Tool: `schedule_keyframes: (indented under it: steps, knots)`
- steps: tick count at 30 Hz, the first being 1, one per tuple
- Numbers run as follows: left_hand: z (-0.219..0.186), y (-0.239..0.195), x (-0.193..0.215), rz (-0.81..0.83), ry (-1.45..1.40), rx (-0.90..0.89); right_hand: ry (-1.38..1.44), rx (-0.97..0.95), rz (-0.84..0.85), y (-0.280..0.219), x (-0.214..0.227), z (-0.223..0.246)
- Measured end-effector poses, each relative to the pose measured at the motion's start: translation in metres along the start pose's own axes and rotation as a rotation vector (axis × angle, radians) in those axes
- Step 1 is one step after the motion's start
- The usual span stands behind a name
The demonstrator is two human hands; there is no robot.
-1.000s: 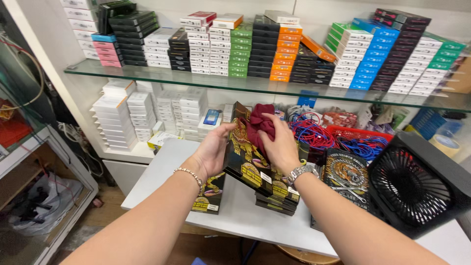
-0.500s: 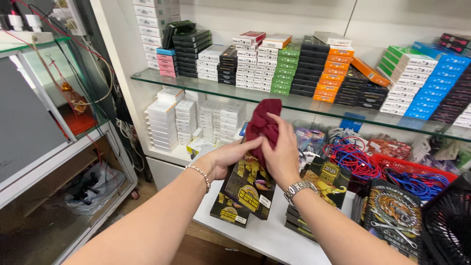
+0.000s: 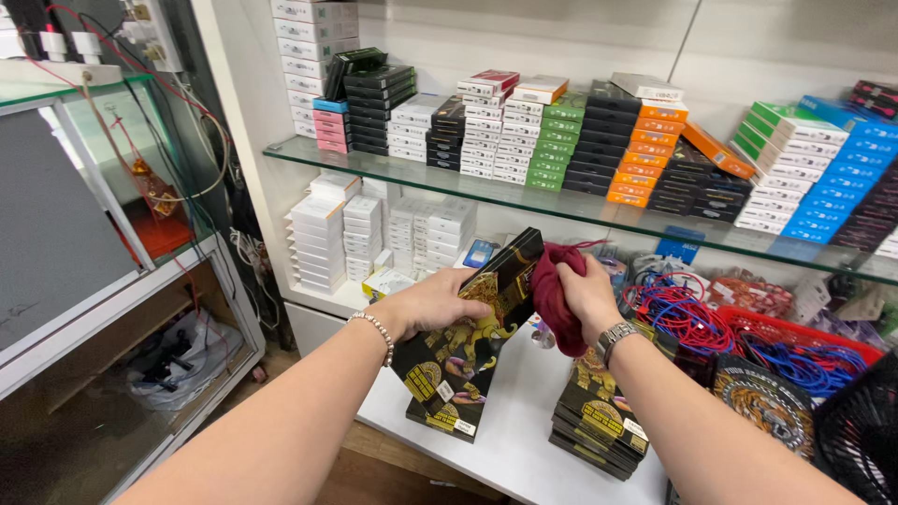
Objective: The person wipes the surfaces of multiple small product boxes with a maroon cloth, then stacks them on a glass shelf. The person repeats this process for several boxes, handling them one at a time and placing them in neat stacks.
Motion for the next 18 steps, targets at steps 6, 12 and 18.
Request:
schedule_keyframes:
  steps: [6, 12, 18]
  knots:
    - [-0.019, 0.012, -0.001, -0.003, 0.142, -0.059, 0.098, 0.343, -0.036, -0.003, 0.015, 0.008]
    - [-0.020, 0.019, -0.018, -0.072, -0.179, -0.011, -0.059, 0.037, -0.459, -0.029, 0.001, -0.006]
    - [-0.017, 0.037, -0.009, -0.288, -0.518, 0.097, -0.272, 0.582, -0.108, -0.067, -0.058, -0.010]
Point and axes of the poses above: each hand's wrist, its own y-axis towards the middle knuckle, its own x-axis out of the back of the hand, z = x × y, the point moved 1 cm from there along y, towards the middle knuckle, and after that the axes turned 15 degrees about y, right-handed, at the moved point
